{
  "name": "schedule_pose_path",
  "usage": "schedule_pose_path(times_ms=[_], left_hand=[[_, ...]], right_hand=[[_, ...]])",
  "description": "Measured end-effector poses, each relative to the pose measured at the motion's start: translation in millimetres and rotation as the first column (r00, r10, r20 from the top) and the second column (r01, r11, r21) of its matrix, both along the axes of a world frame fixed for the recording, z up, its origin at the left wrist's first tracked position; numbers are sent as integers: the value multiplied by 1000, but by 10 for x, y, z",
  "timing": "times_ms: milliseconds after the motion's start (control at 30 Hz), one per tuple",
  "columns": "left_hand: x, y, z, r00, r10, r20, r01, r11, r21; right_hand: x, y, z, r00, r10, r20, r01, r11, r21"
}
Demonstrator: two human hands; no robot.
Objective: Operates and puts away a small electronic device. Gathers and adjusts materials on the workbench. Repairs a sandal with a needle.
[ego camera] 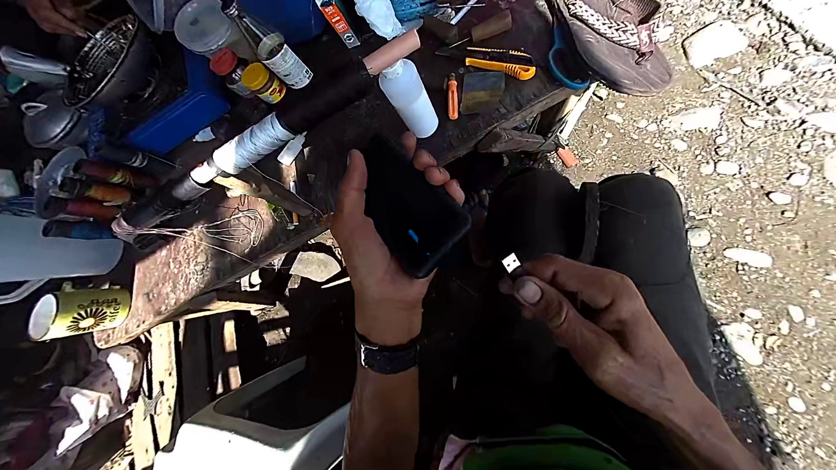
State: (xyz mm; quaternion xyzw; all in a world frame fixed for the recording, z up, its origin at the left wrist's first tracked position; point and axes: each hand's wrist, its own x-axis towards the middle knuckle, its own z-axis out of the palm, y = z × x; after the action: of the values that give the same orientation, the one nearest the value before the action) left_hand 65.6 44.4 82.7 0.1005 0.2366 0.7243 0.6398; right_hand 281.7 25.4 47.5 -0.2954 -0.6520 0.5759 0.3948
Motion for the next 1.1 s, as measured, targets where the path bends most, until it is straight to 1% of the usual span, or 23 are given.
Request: schedule_pose_path(times_ms=[100, 167, 267, 533, 600, 667, 800, 900, 967, 1100], left_hand=[[46, -1, -121, 996, -11, 89, 18, 997, -69], [64, -13, -153, 994, -21, 109, 32, 995, -95], [87, -26, -171, 993, -35, 115, 48, 993, -112], [143, -46, -184, 996, -24, 90, 33, 994, -103], [150, -62, -181, 998, -12, 56, 18, 995, -94], [162, -81, -167, 1000, 11, -14, -12, 997, -80], [185, -119, -168, 990, 28, -138, -25, 999, 20], [231, -114, -166, 975, 37, -220, -27, 998, 51], [260, -102, -188, 965, 46, -257, -30, 997, 67], [265, -93, -206, 957, 2, -290, 17, 998, 62]], right_hand=[[-83, 21, 30, 999, 5, 40, -6, 1000, 28], [-115, 32, 45, 999, 4, 51, -4, 1000, 13], [-125, 42, 50, 997, -13, 72, 12, 1000, 7], [-129, 40, 26, 993, -27, 111, 23, 999, 37], [-116, 32, 8, 992, -20, 128, 15, 999, 39], [-89, 19, 0, 987, -14, 161, 10, 1000, 27], [-61, 9, -9, 982, 10, 188, -2, 999, -38], [-72, 12, -5, 983, 12, 186, 1, 997, -73], [-83, 30, -16, 985, 4, 171, 10, 997, -78], [-75, 20, -66, 986, 6, 164, 7, 997, -77]])
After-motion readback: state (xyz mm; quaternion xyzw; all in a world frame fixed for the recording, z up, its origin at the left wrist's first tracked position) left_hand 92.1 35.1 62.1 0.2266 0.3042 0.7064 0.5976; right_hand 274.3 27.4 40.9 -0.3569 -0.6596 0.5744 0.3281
